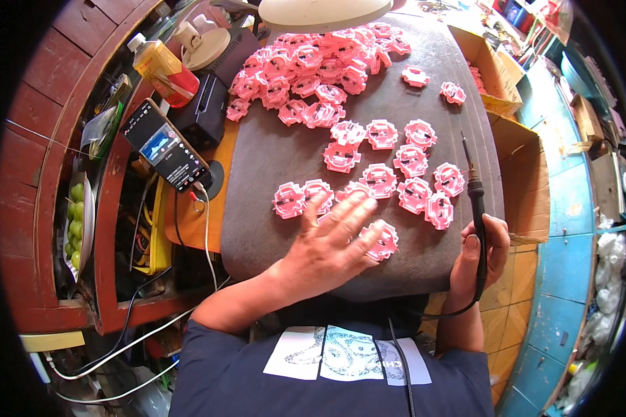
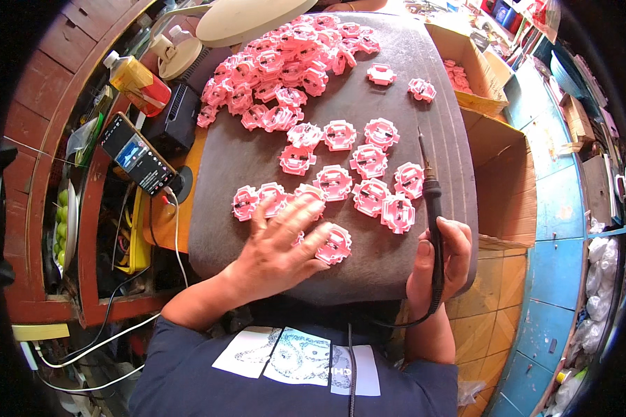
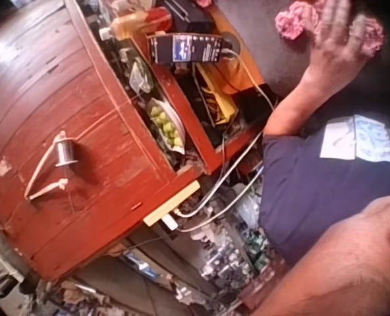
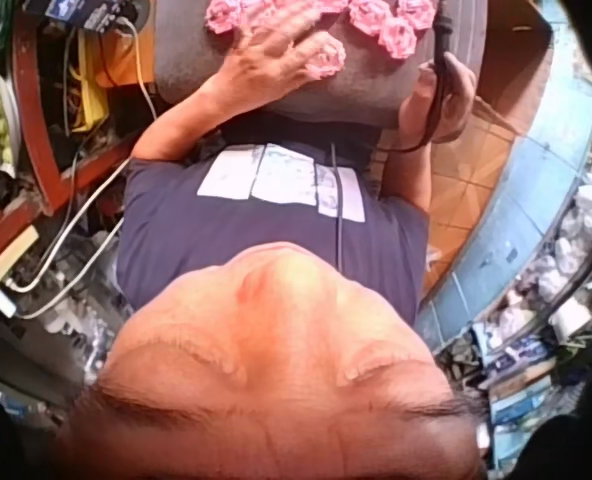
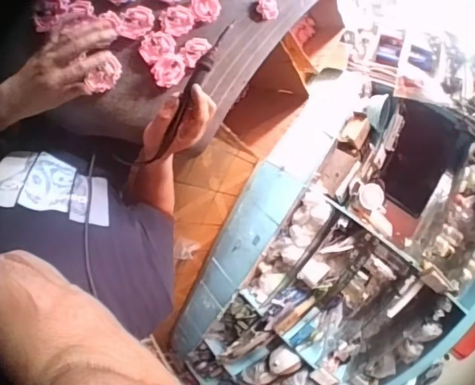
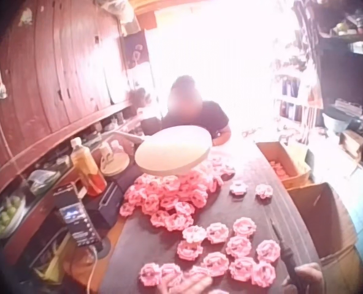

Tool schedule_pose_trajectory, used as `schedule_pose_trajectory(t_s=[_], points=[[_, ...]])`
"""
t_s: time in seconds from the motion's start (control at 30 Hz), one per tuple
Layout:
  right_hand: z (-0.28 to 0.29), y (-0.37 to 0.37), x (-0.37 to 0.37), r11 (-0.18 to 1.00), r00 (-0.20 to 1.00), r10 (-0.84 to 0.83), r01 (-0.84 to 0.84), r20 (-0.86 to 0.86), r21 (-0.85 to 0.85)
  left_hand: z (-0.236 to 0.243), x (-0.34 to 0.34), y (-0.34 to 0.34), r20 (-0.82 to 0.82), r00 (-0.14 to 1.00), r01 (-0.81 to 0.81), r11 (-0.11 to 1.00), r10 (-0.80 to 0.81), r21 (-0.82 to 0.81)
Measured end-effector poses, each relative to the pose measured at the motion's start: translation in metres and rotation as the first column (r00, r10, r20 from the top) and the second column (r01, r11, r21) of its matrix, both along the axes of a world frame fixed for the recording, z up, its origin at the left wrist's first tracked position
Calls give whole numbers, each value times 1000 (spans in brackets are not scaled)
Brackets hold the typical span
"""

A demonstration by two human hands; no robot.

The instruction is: The person uses a soldering iron to apply heat to small pink plastic components on a workbench. They pick up each piece, apply the iron to specific areas, and place the finished pieces into a pile. A second person is visible in the background but not interacting with the task.

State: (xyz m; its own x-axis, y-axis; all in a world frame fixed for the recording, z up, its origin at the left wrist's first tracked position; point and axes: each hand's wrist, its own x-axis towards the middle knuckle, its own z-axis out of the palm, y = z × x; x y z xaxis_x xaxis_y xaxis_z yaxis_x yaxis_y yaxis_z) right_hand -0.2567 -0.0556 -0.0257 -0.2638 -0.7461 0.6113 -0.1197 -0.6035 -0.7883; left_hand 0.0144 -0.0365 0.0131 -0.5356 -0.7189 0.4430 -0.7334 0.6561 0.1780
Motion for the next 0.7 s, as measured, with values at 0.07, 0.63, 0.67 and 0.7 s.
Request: schedule_pose_trajectory(t_s=[0.07,0.63,0.67,0.7], points=[[-1,1,-2,1000,1000,4,-4,-16,1,3,11,-1,-112,992,-58,997,52,-48],[0,-1,-1,999,1000,5,-5,1,38,0,75,-5,16,985,-172,972,172,161],[0,0,-1,999,1000,11,-10,-5,37,0,78,0,15,983,-181,970,181,163],[1,0,-1,999,1000,17,-16,-11,35,-1,82,4,14,981,-191,968,191,164]])
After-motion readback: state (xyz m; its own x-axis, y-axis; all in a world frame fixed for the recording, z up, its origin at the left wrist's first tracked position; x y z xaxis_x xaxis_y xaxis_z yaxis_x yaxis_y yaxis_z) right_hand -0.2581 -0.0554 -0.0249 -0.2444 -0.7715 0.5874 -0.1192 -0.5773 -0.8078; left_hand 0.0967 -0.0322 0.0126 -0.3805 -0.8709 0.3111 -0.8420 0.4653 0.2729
